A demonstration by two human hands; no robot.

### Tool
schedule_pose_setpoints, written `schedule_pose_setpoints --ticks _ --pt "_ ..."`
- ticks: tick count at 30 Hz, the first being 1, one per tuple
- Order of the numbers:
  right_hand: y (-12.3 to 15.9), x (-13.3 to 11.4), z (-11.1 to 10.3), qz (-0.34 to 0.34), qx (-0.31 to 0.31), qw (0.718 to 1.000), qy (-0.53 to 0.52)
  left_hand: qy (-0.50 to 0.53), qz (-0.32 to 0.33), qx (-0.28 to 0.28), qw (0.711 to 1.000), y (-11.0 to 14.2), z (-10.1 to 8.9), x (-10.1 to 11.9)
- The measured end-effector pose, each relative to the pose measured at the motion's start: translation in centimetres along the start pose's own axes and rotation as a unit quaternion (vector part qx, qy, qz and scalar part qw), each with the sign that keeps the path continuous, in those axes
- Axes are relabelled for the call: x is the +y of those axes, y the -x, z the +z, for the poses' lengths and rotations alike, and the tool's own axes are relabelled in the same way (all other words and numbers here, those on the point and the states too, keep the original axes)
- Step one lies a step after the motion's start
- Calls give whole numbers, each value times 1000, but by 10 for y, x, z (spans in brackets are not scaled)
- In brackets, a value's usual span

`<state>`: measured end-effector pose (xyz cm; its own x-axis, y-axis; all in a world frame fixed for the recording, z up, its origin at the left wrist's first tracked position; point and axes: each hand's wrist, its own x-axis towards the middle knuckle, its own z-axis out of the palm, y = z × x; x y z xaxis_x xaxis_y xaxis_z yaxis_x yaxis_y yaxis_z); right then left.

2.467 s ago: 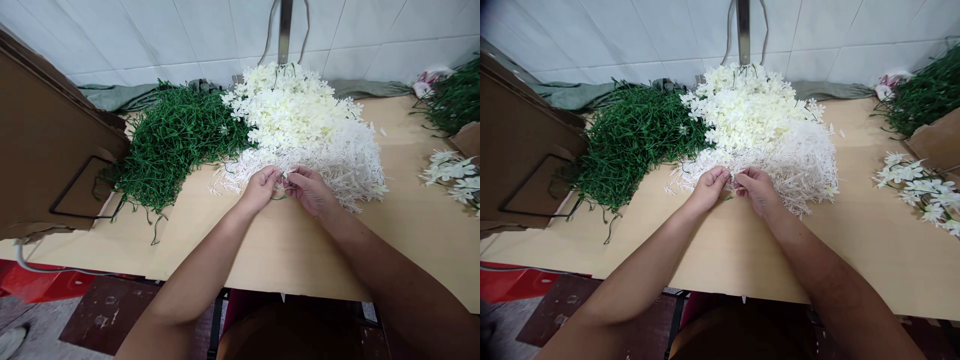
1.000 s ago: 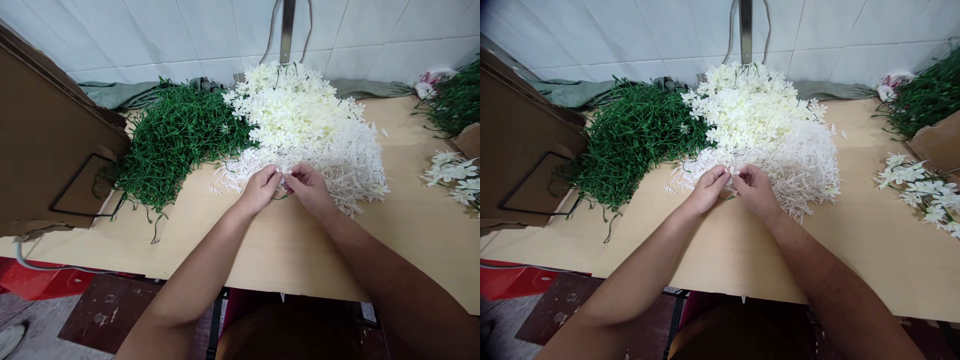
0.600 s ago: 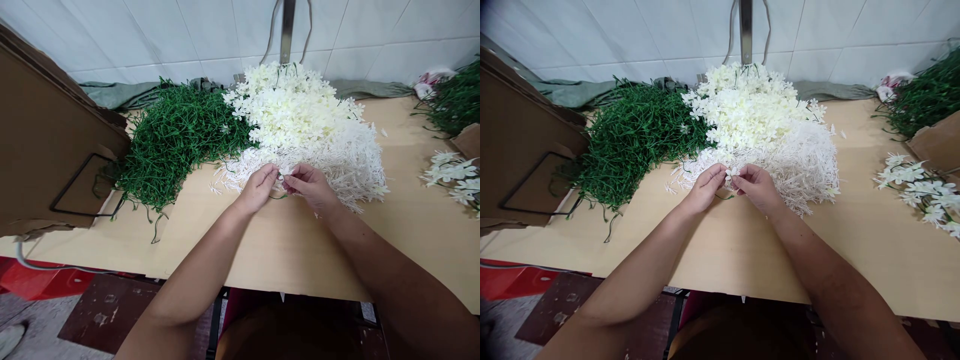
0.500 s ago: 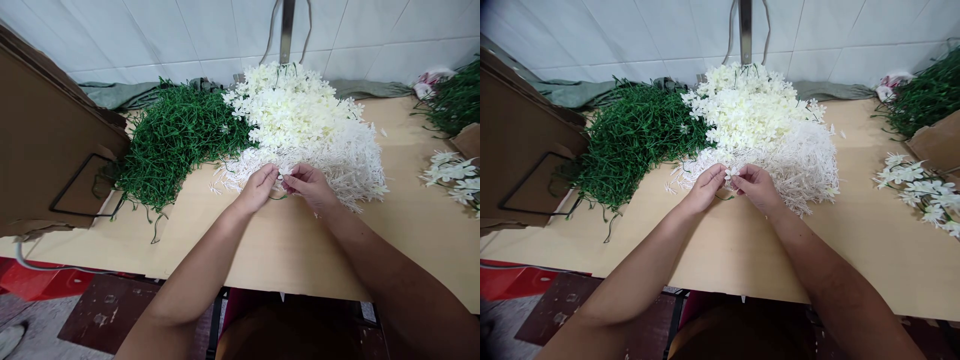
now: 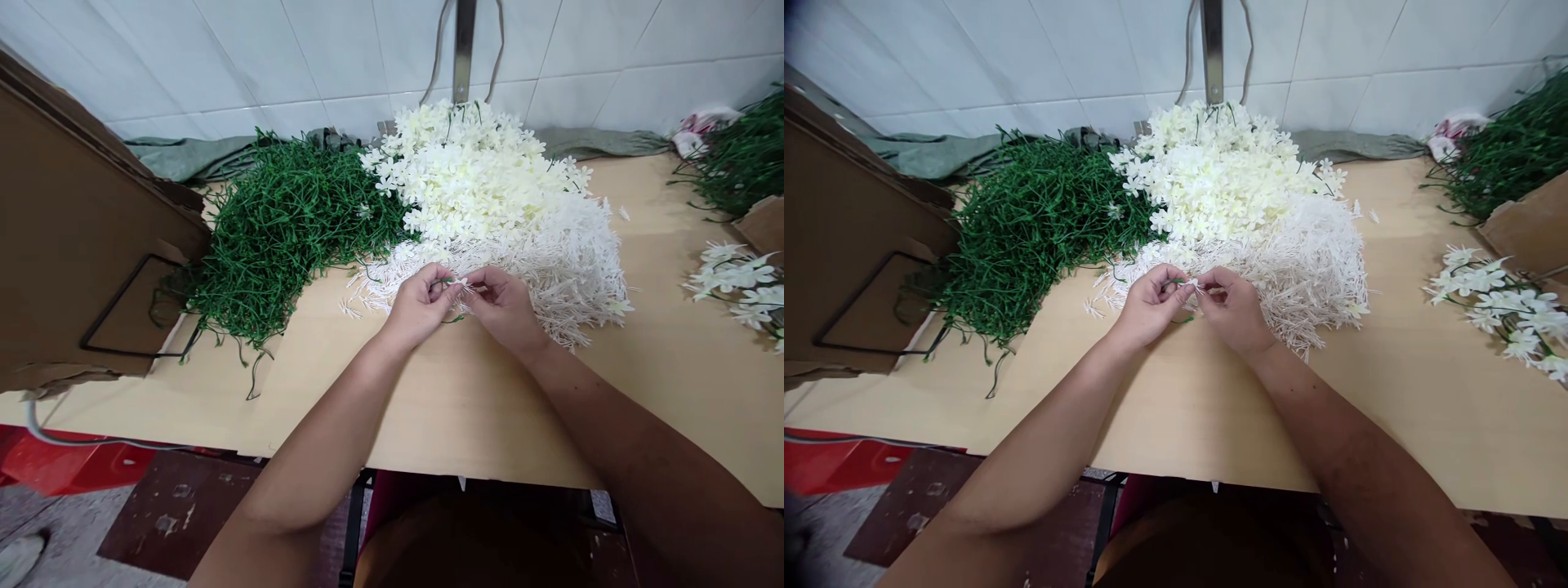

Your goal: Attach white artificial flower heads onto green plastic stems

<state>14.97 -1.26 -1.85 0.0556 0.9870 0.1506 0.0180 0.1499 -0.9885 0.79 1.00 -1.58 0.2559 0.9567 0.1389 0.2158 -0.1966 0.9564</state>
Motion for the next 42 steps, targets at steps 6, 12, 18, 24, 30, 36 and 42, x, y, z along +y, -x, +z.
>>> schedule_pose_setpoints --ticks 6,12,18,24,30,36,42 --pt "1 -5 -1 26 -52 996 -61 -70 31 10 997 4 -6 -2" --pt "-1 1 -2 2 -19 999 -27 -47 33 -20 998 3 -5 -3" --pt "-1 1 -4 -44 -30 997 49 2 24 -22 999 3 -3 5" --pt "1 -8 -5 -45 -31 998 43 31 29 -63 997 7 -7 7" --pt "2 -15 -5 -4 -79 997 -21 47 -15 -52 997 2 -7 4" --pt "0 -17 -9 44 -128 989 -60 163 -41 -90 982 3 -4 13" --pt "-2 -13 -9 93 -137 974 -156 216 -60 -125 966 2 -6 9"
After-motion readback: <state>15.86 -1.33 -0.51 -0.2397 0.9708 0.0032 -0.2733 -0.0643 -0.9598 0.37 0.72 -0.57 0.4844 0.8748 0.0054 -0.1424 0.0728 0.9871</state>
